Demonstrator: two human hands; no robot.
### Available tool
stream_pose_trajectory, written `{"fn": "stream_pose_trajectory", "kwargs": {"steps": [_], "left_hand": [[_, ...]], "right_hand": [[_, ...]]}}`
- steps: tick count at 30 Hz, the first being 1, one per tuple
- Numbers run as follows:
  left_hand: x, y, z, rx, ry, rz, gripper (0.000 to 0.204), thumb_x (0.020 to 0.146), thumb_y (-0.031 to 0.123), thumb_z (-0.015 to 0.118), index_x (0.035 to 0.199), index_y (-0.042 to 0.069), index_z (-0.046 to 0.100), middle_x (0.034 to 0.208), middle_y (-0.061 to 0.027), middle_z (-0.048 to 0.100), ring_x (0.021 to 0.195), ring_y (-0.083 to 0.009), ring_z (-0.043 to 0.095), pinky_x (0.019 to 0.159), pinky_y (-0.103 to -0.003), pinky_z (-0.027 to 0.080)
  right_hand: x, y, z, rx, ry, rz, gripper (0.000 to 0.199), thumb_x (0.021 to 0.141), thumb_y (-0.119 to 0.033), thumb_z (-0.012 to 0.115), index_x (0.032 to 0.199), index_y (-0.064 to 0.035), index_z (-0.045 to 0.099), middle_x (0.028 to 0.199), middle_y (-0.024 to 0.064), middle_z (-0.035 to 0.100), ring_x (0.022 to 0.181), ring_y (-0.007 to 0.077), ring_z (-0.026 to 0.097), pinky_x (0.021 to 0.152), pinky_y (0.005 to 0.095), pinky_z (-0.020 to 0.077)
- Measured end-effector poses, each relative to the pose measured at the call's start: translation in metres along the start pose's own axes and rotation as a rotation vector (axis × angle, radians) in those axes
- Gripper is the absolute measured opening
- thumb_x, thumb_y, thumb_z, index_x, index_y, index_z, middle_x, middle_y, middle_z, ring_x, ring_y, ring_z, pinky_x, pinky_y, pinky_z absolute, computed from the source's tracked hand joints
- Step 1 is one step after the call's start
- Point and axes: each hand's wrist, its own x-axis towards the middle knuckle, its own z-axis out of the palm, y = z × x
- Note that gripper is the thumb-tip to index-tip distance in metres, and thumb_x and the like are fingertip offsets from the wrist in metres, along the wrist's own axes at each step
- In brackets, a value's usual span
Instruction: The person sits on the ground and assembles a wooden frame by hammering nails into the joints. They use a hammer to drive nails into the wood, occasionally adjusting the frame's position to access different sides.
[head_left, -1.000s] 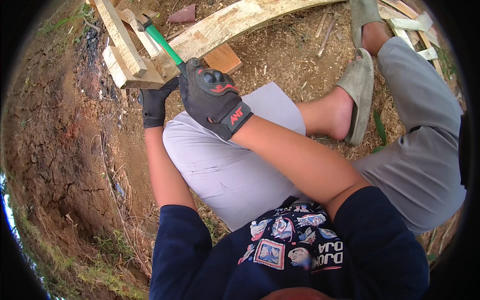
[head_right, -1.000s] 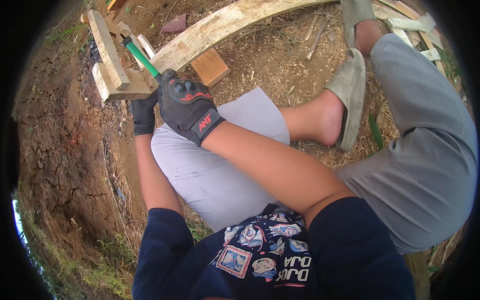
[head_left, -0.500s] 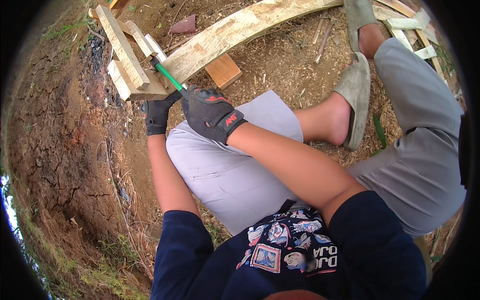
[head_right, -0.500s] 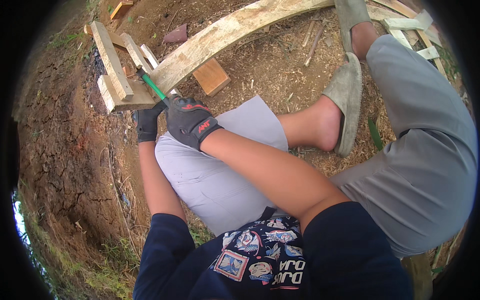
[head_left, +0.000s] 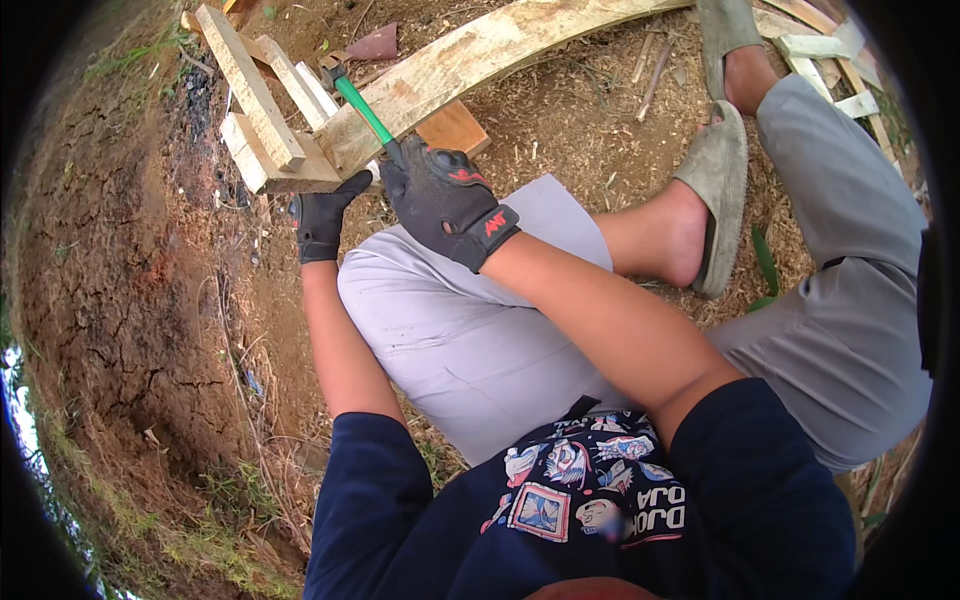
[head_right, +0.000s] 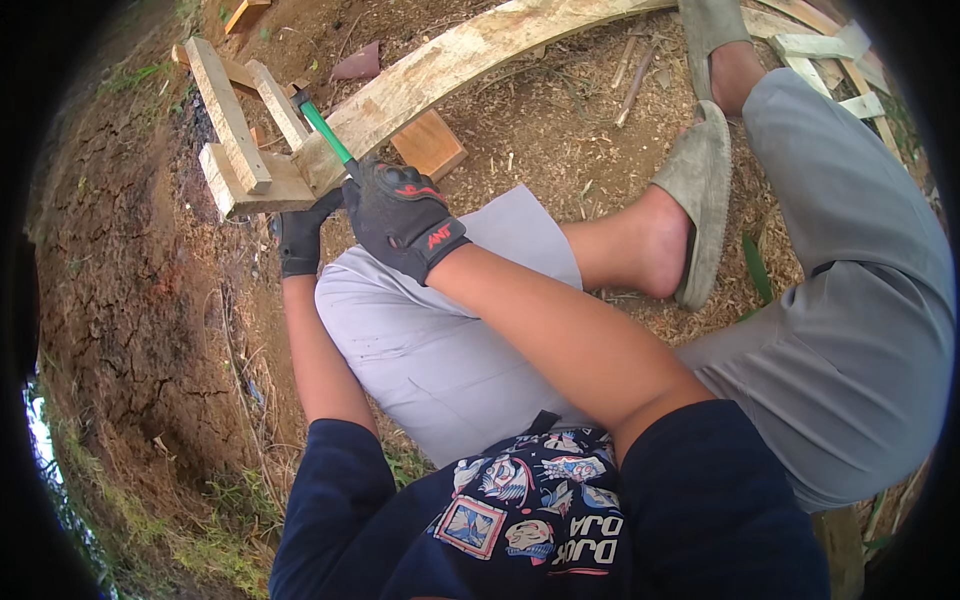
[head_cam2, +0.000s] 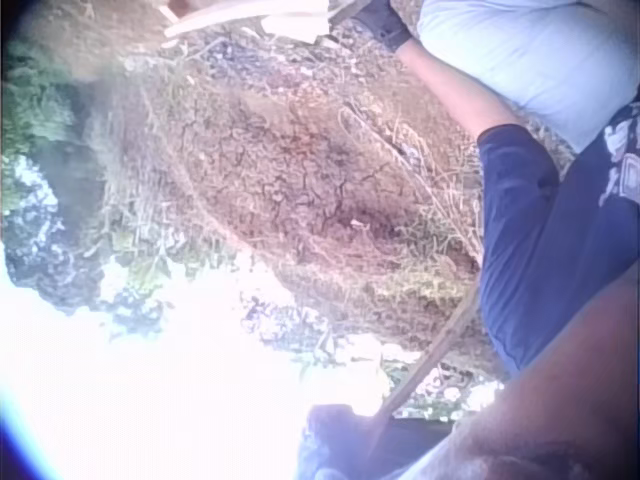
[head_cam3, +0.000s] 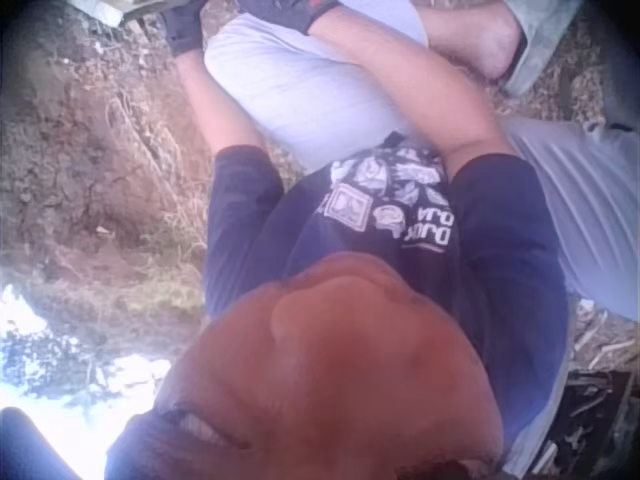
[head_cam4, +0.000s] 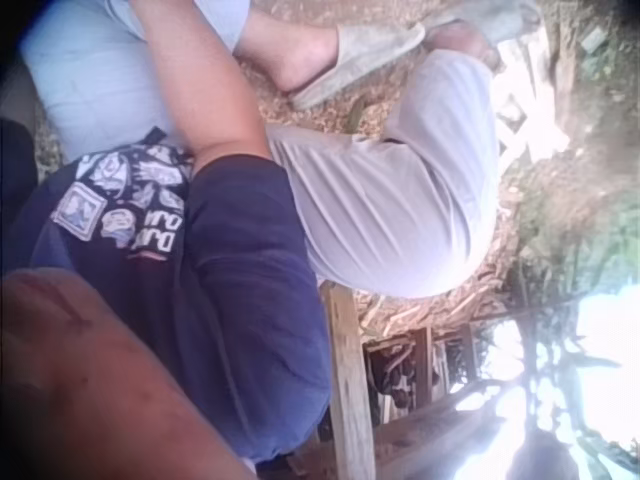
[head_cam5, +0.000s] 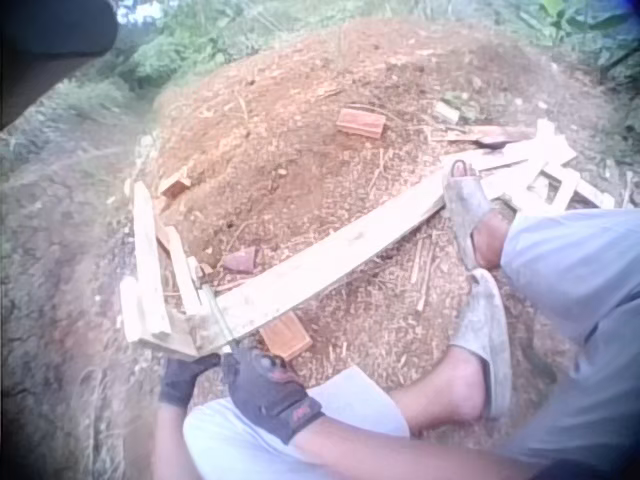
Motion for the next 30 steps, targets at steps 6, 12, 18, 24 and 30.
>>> {"fn": "stream_pose_trajectory", "kwargs": {"steps": [6, 12, 18, 24, 30], "left_hand": [[-0.007, -0.006, -0.003, 0.180, 0.121, 0.053, 0.076, 0.075, 0.043, 0.096, 0.133, 0.003, 0.068, 0.128, -0.0141, 0.072, 0.116, -0.0301, 0.067, 0.102, -0.042, 0.051], [-0.004, 0.008, 0.002, 0.226, 0.100, 0.020, 0.069, 0.080, 0.030, 0.095, 0.136, 0.000, 0.067, 0.127, -0.0116, 0.073, 0.114, -0.0241, 0.068, 0.102, -0.037, 0.053], [-0.006, 0.023, 0.003, 0.172, 0.061, -0.057, 0.084, 0.075, 0.042, 0.097, 0.139, 0.001, 0.063, 0.133, -0.0137, 0.071, 0.122, -0.0290, 0.065, 0.107, -0.041, 0.048], [-0.017, 0.017, -0.014, 0.555, 0.069, -0.061, 0.077, 0.080, 0.039, 0.093, 0.140, 0.002, 0.062, 0.132, -0.0119, 0.071, 0.123, -0.0273, 0.065, 0.108, -0.043, 0.048], [-0.038, 0.096, -0.038, -0.512, 0.184, 0.313, 0.084, 0.108, 0.056, 0.054, 0.167, 0.003, 0.027, 0.167, -0.0156, 0.040, 0.153, -0.0343, 0.041, 0.129, -0.052, 0.026]], "right_hand": [[0.028, 0.025, -0.032, -0.260, -0.188, -0.031, 0.025, 0.105, -0.027, 0.047, 0.110, -0.0085, 0.064, 0.102, 0.0199, 0.064, 0.090, 0.0428, 0.067, 0.079, 0.0562, 0.0522], [0.033, 0.052, -0.029, -0.126, -0.122, 0.103, 0.038, 0.106, -0.036, 0.053, 0.102, -0.0002, 0.066, 0.096, 0.0251, 0.073, 0.089, 0.0458, 0.070, 0.078, 0.0548, 0.0556], [0.023, 0.067, -0.022, -0.179, -0.013, -0.039, 0.033, 0.106, -0.033, 0.054, 0.100, -0.0011, 0.064, 0.088, 0.0237, 0.072, 0.083, 0.0443, 0.071, 0.075, 0.0536, 0.0558], [0.027, 0.041, -0.035, -0.173, -0.105, 0.138, 0.024, 0.101, -0.029, 0.058, 0.110, -0.0070, 0.063, 0.090, 0.0193, 0.071, 0.084, 0.0416, 0.071, 0.074, 0.0541, 0.0555], [0.050, 0.024, -0.051, -0.255, -0.072, 0.021, 0.027, 0.097, -0.028, 0.066, 0.111, -0.0054, 0.064, 0.094, 0.0198, 0.073, 0.086, 0.0410, 0.072, 0.076, 0.0545, 0.0568]]}}
